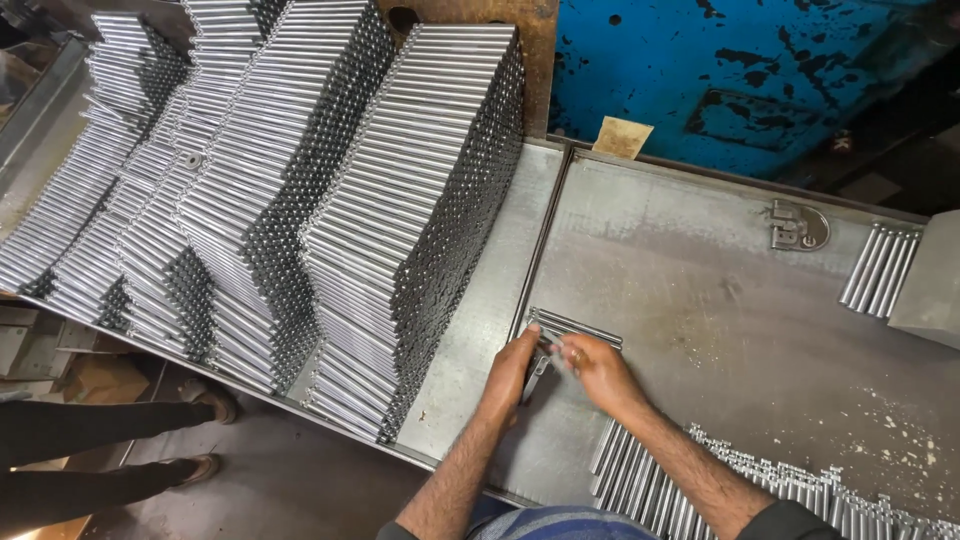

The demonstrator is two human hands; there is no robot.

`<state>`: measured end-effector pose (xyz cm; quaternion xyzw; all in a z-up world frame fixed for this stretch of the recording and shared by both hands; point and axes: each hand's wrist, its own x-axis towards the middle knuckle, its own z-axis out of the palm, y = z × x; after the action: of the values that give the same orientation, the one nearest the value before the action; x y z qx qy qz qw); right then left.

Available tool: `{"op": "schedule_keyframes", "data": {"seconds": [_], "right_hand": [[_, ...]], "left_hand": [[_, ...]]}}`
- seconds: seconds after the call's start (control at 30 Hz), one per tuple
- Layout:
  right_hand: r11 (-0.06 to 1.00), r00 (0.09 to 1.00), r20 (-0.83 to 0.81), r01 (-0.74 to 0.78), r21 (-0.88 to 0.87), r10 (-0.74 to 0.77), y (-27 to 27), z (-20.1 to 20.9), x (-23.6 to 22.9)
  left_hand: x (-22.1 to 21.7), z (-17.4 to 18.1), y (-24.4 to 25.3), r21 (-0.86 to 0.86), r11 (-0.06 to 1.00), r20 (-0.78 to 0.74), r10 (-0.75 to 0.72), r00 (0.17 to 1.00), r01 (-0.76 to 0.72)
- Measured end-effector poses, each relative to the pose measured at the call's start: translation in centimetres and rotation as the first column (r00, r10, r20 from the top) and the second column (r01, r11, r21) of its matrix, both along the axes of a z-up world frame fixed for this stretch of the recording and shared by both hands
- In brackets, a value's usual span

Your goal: The person repeatedly picks up small groups of metal rods from a tray, aligns them, and places them into a designated slot on the table. This process is repeated continuously throughout the clip.

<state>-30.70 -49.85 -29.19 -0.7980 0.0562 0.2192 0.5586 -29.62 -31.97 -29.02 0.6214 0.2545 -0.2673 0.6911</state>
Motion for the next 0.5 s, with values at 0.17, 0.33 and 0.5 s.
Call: {"op": "schedule_keyframes", "data": {"seconds": [0.17, 0.33, 0.5], "right_hand": [[0.7, 0.91, 0.329, 0.064, -0.712, 0.252, -1.4, -1.6, 0.7], [0.568, 0.735, 0.356, -0.049, -0.821, 0.578, -4.0, -6.9, -0.1], [0.596, 0.639, 0.482, 0.045, -0.801, 0.6, -7.0, -8.1, 7.5]], "left_hand": [[-2.1, 8.1, 0.6, -0.263, 0.964, -0.147, 0.01, 0.989, -0.049], [-5.4, 3.9, 5.4, -0.333, 0.941, 0.035, -0.045, 0.998, 0.055], [-9.1, 1.4, 8.5, 0.523, 0.844, 0.424, -0.38, 0.822, 0.121]]}}
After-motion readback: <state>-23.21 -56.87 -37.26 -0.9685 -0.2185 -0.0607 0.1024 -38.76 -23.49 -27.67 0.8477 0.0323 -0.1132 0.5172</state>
